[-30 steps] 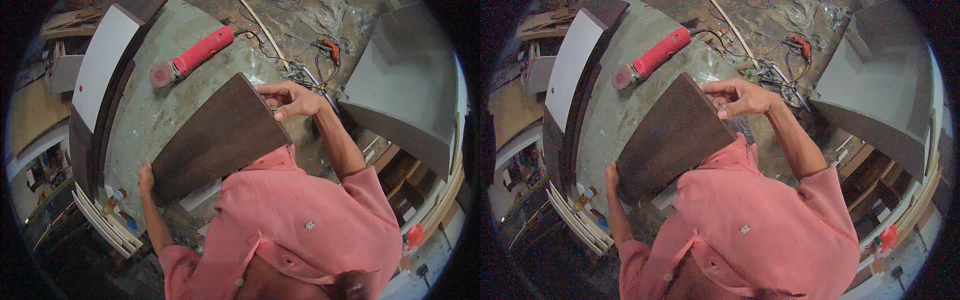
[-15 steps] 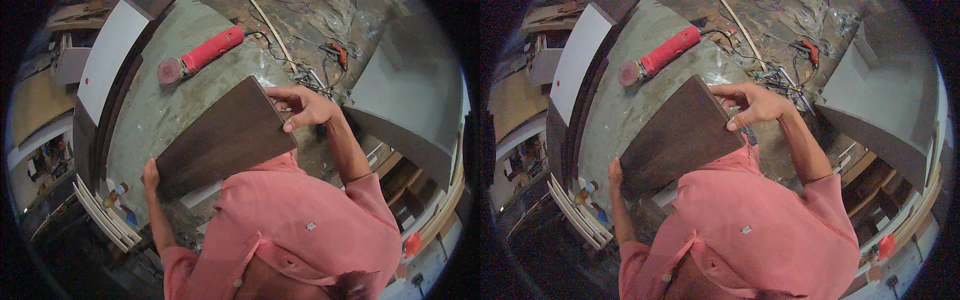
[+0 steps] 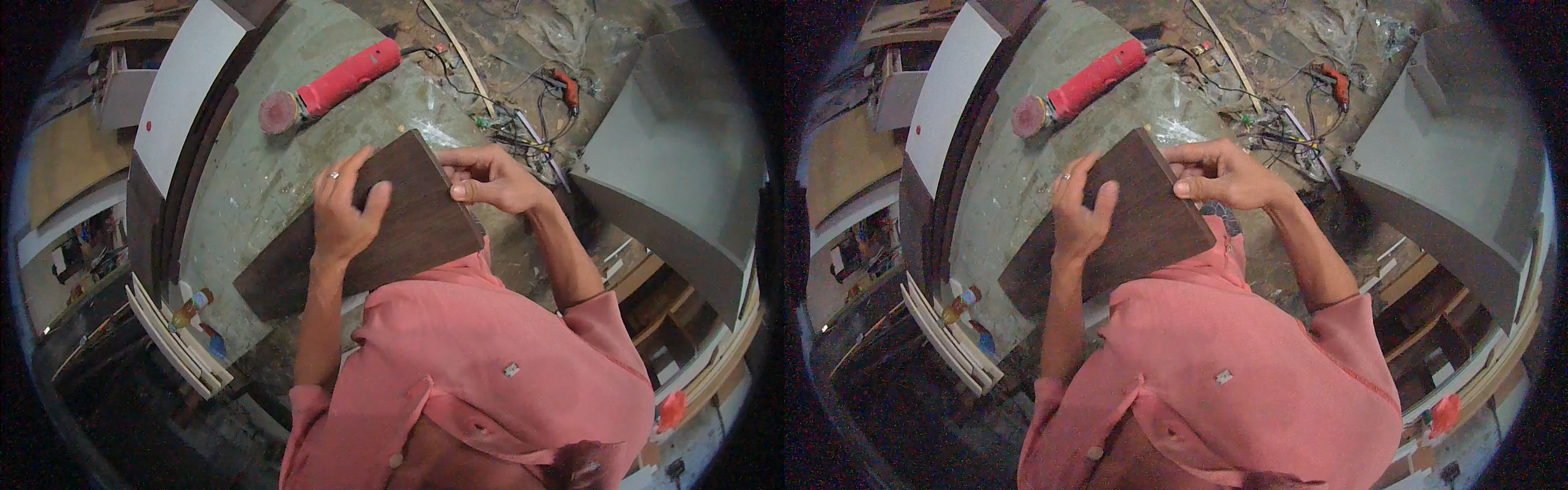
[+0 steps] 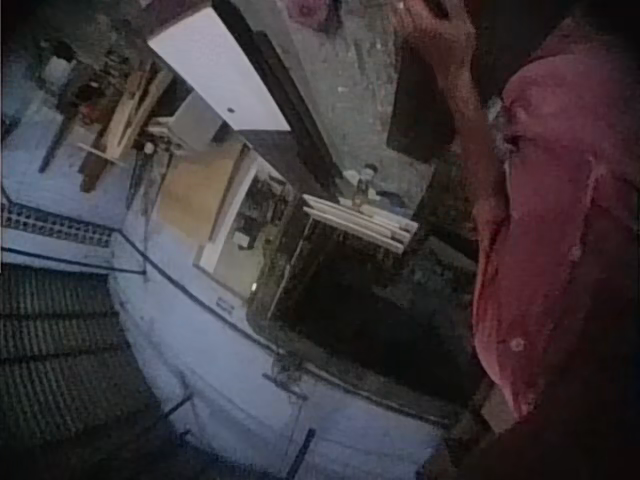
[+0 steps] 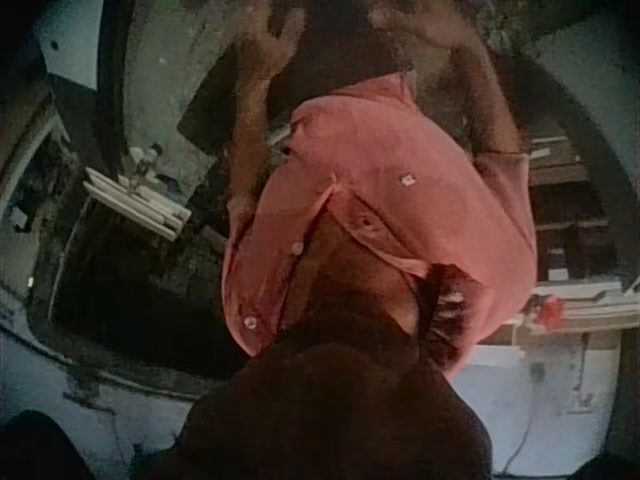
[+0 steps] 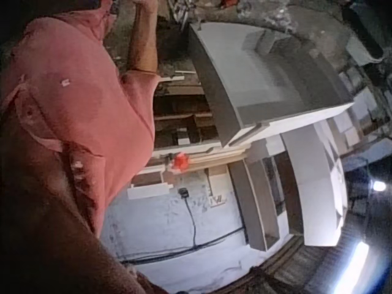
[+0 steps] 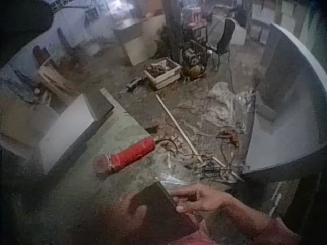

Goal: The person sands the edge of a dark wood panel using a power sander, then uses a sanding block to sand a white wood panel by hand, and applies liquid from a bottle to the edge of the white panel.

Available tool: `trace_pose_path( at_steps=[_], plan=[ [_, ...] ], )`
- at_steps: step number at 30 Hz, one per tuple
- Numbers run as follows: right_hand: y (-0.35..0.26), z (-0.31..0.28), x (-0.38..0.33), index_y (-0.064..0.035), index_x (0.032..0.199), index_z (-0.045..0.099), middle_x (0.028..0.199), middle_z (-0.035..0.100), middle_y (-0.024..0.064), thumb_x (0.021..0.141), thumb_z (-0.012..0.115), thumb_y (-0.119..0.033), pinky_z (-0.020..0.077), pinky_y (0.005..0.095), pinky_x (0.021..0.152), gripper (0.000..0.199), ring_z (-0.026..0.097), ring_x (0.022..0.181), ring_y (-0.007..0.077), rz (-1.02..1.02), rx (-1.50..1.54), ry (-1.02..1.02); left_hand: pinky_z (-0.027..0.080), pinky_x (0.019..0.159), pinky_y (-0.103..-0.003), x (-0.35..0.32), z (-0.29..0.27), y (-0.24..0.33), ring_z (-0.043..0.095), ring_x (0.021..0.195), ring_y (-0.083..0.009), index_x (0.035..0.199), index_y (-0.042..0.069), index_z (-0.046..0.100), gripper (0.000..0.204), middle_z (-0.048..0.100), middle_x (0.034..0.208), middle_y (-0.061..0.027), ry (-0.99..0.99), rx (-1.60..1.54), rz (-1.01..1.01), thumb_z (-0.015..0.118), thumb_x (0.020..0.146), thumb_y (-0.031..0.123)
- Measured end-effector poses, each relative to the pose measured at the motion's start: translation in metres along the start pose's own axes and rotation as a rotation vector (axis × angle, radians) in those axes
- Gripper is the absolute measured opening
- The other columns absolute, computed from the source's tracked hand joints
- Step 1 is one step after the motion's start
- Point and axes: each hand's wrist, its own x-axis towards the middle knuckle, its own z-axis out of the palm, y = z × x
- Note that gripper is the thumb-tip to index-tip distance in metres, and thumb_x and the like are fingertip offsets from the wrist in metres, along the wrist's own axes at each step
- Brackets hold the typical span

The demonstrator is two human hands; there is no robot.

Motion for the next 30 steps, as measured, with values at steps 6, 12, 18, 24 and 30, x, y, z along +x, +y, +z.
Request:
trace_pose_path(
  at_steps=[6,12,18,24,30],
  plan=[
    [0.004,0.001,0.002,-0.0028,0.139,0.057,0.097,0.065,-0.0018,0.097,0.069,-0.026,0.0492,0.0244,0.070,0.050,0.056,0.082,0.0058,-0.009,-0.004,-0.003,0.043,0.096,-0.043,0.038,0.013,0.036,0.063,0.109,-0.0340,0.125,0.004,0.063,0.050,0.067,0.117,-0.0157,-0.104,-0.128,-0.050,0.074,0.084,0.030],
    [0.005,-0.004,-0.001,-0.0041,0.140,0.057,0.099,0.064,-0.0016,0.098,0.067,-0.026,0.0490,0.0243,0.068,0.048,0.057,0.083,0.0063,0.037,-0.008,0.011,0.047,0.091,-0.042,0.045,0.025,0.036,0.066,0.102,-0.0342,0.114,0.005,0.068,0.036,0.070,0.108,-0.0157,-0.091,-0.223,-0.122,0.073,0.086,0.027],
    [0.013,-0.020,0.003,-0.0051,0.140,0.057,0.104,0.067,-0.0005,0.098,0.067,-0.025,0.0513,0.0271,0.073,0.048,0.059,0.087,0.0085,0.026,-0.060,0.026,0.049,0.087,-0.042,0.053,0.045,0.035,0.067,0.098,-0.0353,0.106,0.005,0.072,0.025,0.072,0.098,-0.0159,0.015,-0.286,-0.198,0.070,0.089,0.023],
    [0.043,-0.027,0.032,-0.0014,0.140,0.056,0.120,0.068,0.0103,0.094,0.068,-0.017,0.0524,0.0332,0.084,0.050,0.064,0.102,0.0188,0.019,-0.572,0.345,0.047,0.099,-0.045,0.053,0.078,-0.021,0.063,0.112,-0.0360,0.120,0.006,0.068,0.035,0.067,0.123,-0.0166,0.058,-0.039,-0.091,0.066,0.091,0.024],
    [0.069,-0.034,0.037,-0.0017,0.139,0.056,0.134,0.062,0.0192,0.094,0.065,-0.009,0.0489,0.0353,0.101,0.046,0.061,0.123,0.0257,-0.046,-0.659,0.481,0.032,0.113,-0.051,-0.081,0.070,-0.079,0.039,0.140,-0.0384,0.141,0.011,0.055,0.054,0.043,0.153,-0.0166,0.020,0.179,-0.295,0.065,0.090,0.028]
  ],
)
